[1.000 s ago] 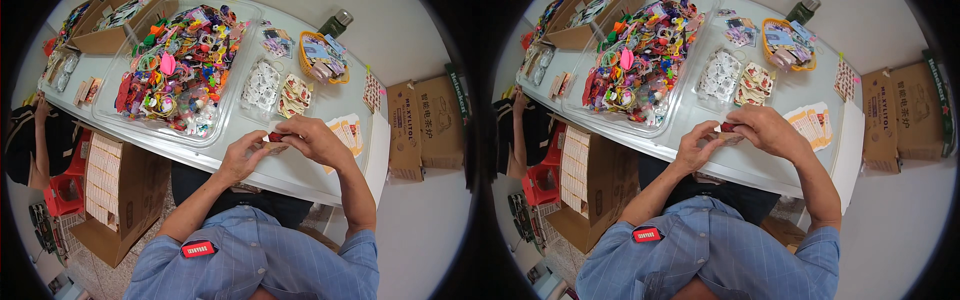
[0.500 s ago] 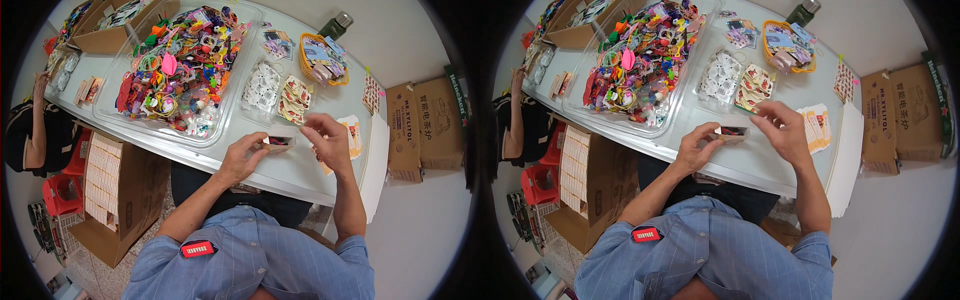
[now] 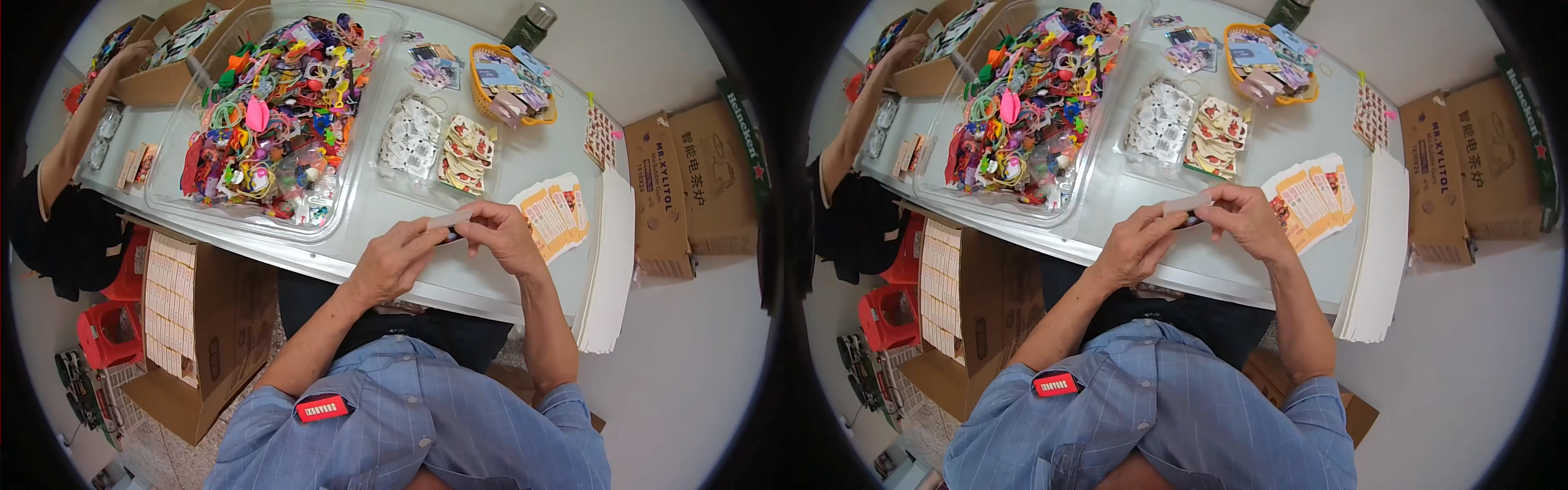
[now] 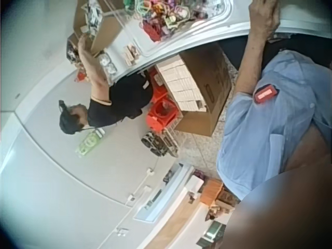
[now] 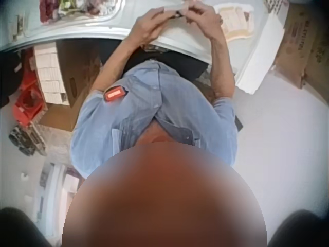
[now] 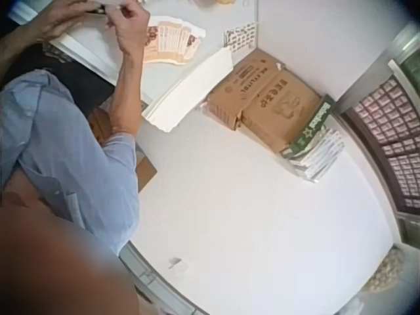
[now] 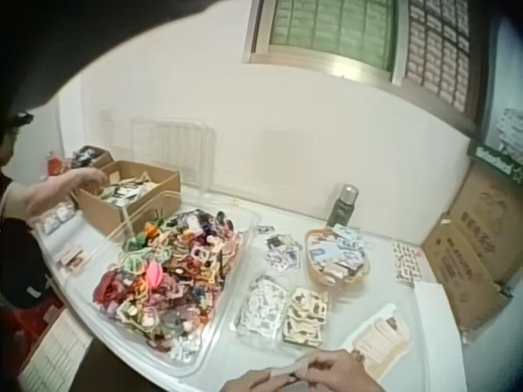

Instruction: Packaging colorful toy candies into small rectangular boxes.

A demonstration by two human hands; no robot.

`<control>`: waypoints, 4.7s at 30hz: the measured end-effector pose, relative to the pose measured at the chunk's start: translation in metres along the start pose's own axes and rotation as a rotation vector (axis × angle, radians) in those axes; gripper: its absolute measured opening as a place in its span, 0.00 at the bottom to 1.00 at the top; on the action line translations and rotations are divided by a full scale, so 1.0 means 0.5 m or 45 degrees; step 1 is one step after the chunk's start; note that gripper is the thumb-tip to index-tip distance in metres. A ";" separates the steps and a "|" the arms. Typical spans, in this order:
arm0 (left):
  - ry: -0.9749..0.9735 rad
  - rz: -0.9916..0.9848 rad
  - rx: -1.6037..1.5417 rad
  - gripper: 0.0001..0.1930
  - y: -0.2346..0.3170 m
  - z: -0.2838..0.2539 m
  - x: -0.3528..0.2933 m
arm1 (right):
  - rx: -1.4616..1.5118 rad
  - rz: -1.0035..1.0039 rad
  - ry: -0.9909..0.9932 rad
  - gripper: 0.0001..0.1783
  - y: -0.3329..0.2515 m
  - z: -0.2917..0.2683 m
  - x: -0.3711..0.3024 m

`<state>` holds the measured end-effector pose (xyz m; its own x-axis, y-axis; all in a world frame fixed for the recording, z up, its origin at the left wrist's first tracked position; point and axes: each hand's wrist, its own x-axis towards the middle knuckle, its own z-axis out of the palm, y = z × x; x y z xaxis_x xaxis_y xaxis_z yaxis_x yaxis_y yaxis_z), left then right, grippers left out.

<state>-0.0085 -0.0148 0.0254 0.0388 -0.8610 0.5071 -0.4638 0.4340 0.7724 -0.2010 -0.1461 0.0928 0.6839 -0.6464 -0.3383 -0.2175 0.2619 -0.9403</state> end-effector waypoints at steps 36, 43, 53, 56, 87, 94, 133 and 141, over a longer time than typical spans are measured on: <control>-0.106 -0.153 -0.357 0.12 -0.021 -0.042 0.067 | -0.001 -0.653 0.146 0.11 0.117 0.007 -0.006; -0.128 0.132 -0.066 0.14 -0.033 -0.044 0.056 | -0.386 -0.860 0.201 0.11 0.122 -0.002 -0.008; 0.096 0.044 -0.099 0.15 -0.047 -0.003 0.037 | -0.561 -0.956 0.321 0.15 0.136 0.017 -0.006; 0.124 0.067 -0.064 0.15 -0.040 -0.001 0.033 | -0.801 -0.962 0.350 0.25 0.148 0.029 -0.023; -0.004 -0.584 -0.404 0.12 0.009 0.109 -0.002 | -1.543 -0.414 1.002 0.35 0.103 -0.129 -0.158; 0.005 -0.681 -0.671 0.30 0.010 0.100 0.000 | -0.573 -0.453 1.026 0.21 0.153 -0.088 -0.155; 0.007 0.037 -0.101 0.18 0.003 -0.032 0.014 | -0.400 -0.947 0.348 0.20 0.138 0.037 -0.048; -0.025 0.038 -0.084 0.12 0.010 -0.025 0.011 | -0.203 -0.822 0.404 0.13 0.135 0.057 -0.061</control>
<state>0.0008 -0.0141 0.0368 0.0078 -0.8523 0.5230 -0.4050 0.4755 0.7810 -0.2166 -0.0884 0.0406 0.4812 -0.8191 0.3122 0.0449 -0.3326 -0.9420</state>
